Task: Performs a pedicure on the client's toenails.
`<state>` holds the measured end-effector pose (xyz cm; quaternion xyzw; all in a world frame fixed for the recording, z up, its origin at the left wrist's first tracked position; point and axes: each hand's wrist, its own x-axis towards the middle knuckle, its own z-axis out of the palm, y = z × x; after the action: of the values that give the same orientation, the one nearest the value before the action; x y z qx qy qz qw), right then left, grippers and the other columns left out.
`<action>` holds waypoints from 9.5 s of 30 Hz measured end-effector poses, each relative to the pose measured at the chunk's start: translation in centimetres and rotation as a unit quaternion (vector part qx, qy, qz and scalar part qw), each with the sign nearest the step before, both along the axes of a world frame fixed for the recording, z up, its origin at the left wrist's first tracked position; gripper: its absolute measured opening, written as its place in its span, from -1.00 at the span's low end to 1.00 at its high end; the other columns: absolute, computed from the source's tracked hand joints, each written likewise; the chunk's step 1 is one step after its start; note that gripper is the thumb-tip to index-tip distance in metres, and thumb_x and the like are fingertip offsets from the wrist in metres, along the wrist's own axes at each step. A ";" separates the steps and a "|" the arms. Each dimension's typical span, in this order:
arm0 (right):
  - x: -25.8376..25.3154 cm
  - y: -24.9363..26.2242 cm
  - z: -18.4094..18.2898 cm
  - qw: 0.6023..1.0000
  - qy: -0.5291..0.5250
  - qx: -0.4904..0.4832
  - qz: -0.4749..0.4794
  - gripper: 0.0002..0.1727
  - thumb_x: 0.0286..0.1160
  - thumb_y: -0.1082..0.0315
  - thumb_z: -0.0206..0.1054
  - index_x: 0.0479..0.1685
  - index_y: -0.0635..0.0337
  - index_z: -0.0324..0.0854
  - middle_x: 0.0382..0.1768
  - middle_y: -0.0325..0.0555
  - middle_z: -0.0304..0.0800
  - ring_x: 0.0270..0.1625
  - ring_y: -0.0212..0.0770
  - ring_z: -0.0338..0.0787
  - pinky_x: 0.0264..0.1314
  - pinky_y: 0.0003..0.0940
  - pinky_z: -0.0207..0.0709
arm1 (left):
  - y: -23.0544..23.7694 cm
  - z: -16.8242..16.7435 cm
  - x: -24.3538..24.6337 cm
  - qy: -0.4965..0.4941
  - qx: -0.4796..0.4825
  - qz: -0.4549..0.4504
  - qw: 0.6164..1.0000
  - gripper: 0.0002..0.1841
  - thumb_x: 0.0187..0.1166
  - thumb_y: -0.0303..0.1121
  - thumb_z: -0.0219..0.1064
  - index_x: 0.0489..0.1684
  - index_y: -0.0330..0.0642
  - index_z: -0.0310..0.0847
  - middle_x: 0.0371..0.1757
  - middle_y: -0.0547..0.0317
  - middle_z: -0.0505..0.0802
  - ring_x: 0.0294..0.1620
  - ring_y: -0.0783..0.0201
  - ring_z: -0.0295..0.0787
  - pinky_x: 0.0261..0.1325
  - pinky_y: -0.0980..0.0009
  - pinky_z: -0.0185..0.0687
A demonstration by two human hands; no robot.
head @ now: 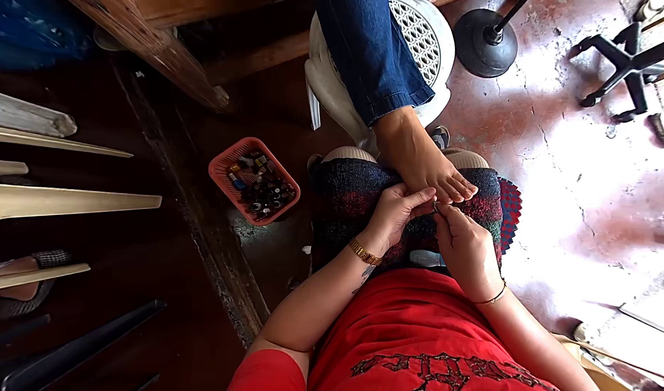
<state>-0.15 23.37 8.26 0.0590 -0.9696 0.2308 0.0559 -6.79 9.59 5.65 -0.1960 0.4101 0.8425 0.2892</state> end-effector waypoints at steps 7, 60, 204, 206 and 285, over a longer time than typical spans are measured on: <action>-0.3 -0.5 -0.3 0.997 0.033 0.076 -0.001 -0.74 0.71 0.39 0.15 -0.01 0.29 0.77 -0.26 0.05 0.87 -0.08 0.11 0.85 0.11 0.08 0.63 | 0.1 -0.1 0.0 0.000 0.013 0.006 1.000 -0.83 0.59 -0.53 0.38 0.04 -0.33 0.59 -0.21 0.09 0.86 -0.27 0.31 0.86 0.00 0.37 0.82; 2.6 3.1 2.2 0.950 -0.255 0.052 0.175 -0.61 0.79 0.18 -0.01 -0.18 0.24 0.67 -0.39 0.08 0.75 -0.29 0.09 0.83 -0.27 0.06 0.65 | -0.7 0.4 0.2 -0.044 0.058 -0.038 0.997 -0.90 0.72 -0.36 0.25 -0.11 -0.13 0.65 -0.28 0.20 0.81 -0.37 0.41 0.76 -0.22 0.51 0.74; -0.8 4.4 1.4 0.950 -0.112 -0.292 -0.005 -0.83 0.65 0.35 0.32 -0.03 0.19 0.80 -0.42 -0.30 0.88 -0.56 -0.51 0.78 -0.52 -0.60 0.72 | 0.9 -0.5 0.3 0.028 0.033 -0.085 0.995 -0.82 0.64 -0.32 0.28 -0.40 -0.09 0.71 -0.49 0.32 0.70 -0.49 0.49 0.62 -0.31 0.59 0.64; -0.8 4.4 1.4 0.950 -0.112 -0.292 -0.003 -0.83 0.66 0.35 0.31 -0.04 0.19 0.80 -0.43 -0.30 0.87 -0.57 -0.51 0.77 -0.52 -0.60 0.72 | 0.9 -0.6 0.3 0.029 0.034 -0.084 0.995 -0.84 0.61 -0.33 0.30 -0.39 -0.09 0.72 -0.49 0.32 0.70 -0.49 0.50 0.63 -0.30 0.59 0.64; -1.2 5.0 1.1 0.936 -0.140 -0.322 0.008 -0.82 0.65 0.34 0.34 -0.03 0.20 0.80 -0.51 -0.33 0.84 -0.63 -0.53 0.71 -0.64 -0.62 0.63 | 0.6 -0.5 0.5 0.043 0.029 -0.086 0.995 -0.91 0.54 -0.37 0.34 -0.35 -0.06 0.75 -0.46 0.31 0.74 -0.46 0.51 0.67 -0.27 0.61 0.67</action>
<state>-1.40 28.32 9.32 0.0122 -0.8411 0.5366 -0.0663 -6.24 10.21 5.18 -0.1153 0.4132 0.8335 0.3483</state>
